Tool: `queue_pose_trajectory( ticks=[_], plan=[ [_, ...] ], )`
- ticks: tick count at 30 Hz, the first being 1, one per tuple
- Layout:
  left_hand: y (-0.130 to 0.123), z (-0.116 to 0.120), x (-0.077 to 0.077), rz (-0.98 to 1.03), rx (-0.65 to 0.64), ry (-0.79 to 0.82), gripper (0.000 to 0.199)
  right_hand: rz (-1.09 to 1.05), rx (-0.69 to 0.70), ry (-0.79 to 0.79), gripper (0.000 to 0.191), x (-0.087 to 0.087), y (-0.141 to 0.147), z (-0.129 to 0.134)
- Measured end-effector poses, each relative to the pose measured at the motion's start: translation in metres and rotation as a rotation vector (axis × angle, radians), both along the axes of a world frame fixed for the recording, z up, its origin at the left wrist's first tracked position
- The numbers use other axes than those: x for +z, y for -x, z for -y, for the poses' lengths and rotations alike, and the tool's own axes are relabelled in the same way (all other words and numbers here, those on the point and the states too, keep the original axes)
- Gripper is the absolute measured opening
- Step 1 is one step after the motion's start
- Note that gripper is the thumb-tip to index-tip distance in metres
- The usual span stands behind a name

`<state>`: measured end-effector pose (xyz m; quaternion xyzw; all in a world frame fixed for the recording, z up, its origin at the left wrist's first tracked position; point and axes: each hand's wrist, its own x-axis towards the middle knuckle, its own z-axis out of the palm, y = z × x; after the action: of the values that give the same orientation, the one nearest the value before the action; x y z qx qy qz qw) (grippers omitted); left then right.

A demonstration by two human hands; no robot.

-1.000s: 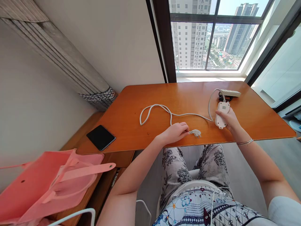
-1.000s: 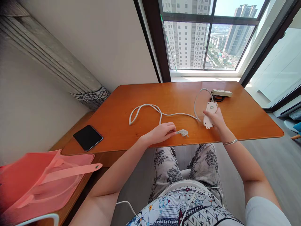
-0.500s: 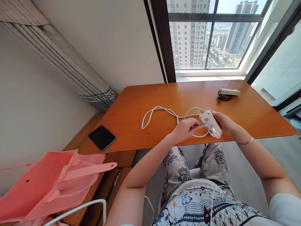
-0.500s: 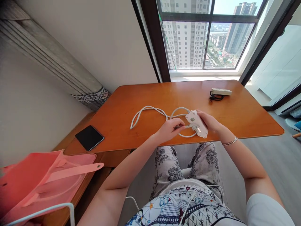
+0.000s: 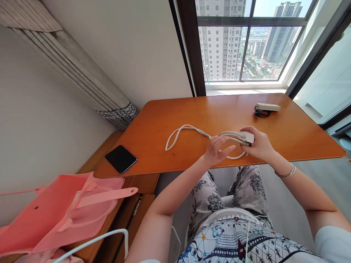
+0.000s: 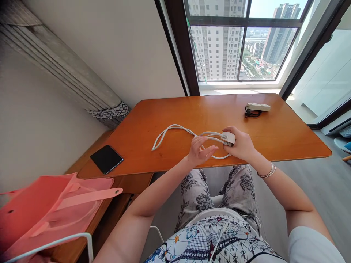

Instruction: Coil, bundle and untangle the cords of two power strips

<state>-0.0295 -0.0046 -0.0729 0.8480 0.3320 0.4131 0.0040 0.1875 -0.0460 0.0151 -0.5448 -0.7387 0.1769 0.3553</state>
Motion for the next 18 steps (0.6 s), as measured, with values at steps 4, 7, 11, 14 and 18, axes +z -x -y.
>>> queue_pose_trajectory(
  ticks=[4,7,11,14,18],
  plan=[
    [0.017,-0.025,-0.002,0.021,0.200,0.058,0.066,-0.037,-0.116,-0.160,0.045,0.009,-0.017,0.001],
    [0.045,-0.045,0.010,-0.170,0.211,0.219,0.074,-0.048,-0.223,-0.284,0.045,0.016,-0.038,-0.004],
    [0.093,-0.067,0.016,-0.181,0.322,0.398,0.046,-0.148,-0.418,-0.392,0.050,0.025,-0.083,-0.020],
    [0.123,-0.077,0.019,0.042,0.400,0.456,0.024,-0.126,-0.668,-0.399,0.052,0.027,-0.122,-0.032],
    [0.152,-0.080,0.033,0.329,0.339,0.477,0.042,0.123,-0.895,-0.276,0.056,0.020,-0.173,-0.042]
  ],
)
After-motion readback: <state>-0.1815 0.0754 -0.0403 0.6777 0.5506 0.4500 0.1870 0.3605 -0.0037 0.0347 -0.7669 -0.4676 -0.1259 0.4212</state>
